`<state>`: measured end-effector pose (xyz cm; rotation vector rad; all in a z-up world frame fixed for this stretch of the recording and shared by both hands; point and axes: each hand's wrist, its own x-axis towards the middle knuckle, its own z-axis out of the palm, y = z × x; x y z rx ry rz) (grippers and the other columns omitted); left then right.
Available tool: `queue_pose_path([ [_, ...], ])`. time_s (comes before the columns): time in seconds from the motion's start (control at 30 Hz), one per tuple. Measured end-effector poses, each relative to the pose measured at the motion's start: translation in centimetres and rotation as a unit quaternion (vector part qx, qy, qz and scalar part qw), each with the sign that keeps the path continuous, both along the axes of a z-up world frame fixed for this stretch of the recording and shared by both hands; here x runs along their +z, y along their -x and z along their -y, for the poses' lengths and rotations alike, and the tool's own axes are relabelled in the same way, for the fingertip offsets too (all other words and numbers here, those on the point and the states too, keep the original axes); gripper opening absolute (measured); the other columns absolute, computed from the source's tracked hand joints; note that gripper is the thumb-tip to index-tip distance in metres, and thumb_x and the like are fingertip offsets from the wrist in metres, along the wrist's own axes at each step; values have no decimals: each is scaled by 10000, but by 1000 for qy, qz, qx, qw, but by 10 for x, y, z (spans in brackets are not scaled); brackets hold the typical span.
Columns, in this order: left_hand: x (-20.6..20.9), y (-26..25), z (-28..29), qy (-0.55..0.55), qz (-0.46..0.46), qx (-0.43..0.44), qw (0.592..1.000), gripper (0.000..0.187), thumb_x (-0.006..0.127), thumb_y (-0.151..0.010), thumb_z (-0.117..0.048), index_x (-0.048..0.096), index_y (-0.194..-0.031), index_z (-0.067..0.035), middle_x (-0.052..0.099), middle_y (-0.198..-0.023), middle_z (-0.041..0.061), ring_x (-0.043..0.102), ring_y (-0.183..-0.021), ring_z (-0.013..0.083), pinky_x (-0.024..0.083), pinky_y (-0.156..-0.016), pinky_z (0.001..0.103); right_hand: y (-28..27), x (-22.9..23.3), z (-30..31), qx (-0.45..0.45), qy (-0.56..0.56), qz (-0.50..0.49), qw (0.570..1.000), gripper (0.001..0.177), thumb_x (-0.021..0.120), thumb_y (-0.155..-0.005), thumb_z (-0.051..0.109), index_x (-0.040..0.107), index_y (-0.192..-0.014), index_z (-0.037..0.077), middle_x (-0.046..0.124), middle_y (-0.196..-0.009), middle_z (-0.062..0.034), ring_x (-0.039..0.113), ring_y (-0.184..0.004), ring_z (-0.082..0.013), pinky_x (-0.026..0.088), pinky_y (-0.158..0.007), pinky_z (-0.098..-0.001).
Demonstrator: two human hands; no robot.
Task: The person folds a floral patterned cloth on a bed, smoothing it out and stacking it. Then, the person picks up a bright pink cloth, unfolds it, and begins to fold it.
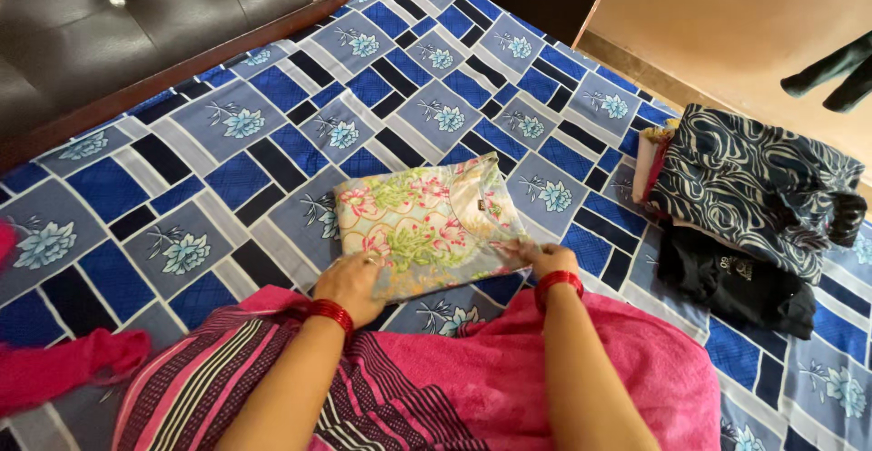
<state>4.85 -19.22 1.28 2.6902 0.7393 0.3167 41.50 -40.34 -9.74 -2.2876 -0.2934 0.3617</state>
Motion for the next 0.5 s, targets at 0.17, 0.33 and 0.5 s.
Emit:
queue_pose_path([
  [0.17,-19,-9,11,-90,-75,-92,989,283,652,-775,-98,700,-1054,-85,689,-1113,122,653,-1108,314,537,-900,445,-18,20,-13,32,-262,-212,941,257,704,-856,5,724,-1111,26,703,-796,-74,557,-504,-133,491,-486,-304],
  [0.33,-34,-18,14,-133,-105,-134,976,252,626,-843,-119,696,-1083,-89,680,-1014,115,660,-1012,301,543,-841,445,-15,61,4,60,-218,-289,930,300,653,-883,-13,670,-1169,79,720,-881,-73,658,-626,-158,561,-595,-331],
  [0.5,-34,-15,15,-155,-107,-136,973,250,625,-811,-60,711,-1042,-99,672,-1047,99,654,-1023,291,542,-831,447,-6,65,7,36,-263,-375,888,183,640,-901,7,609,-1080,0,745,-889,-126,743,-766,-265,609,-707,-390],
])
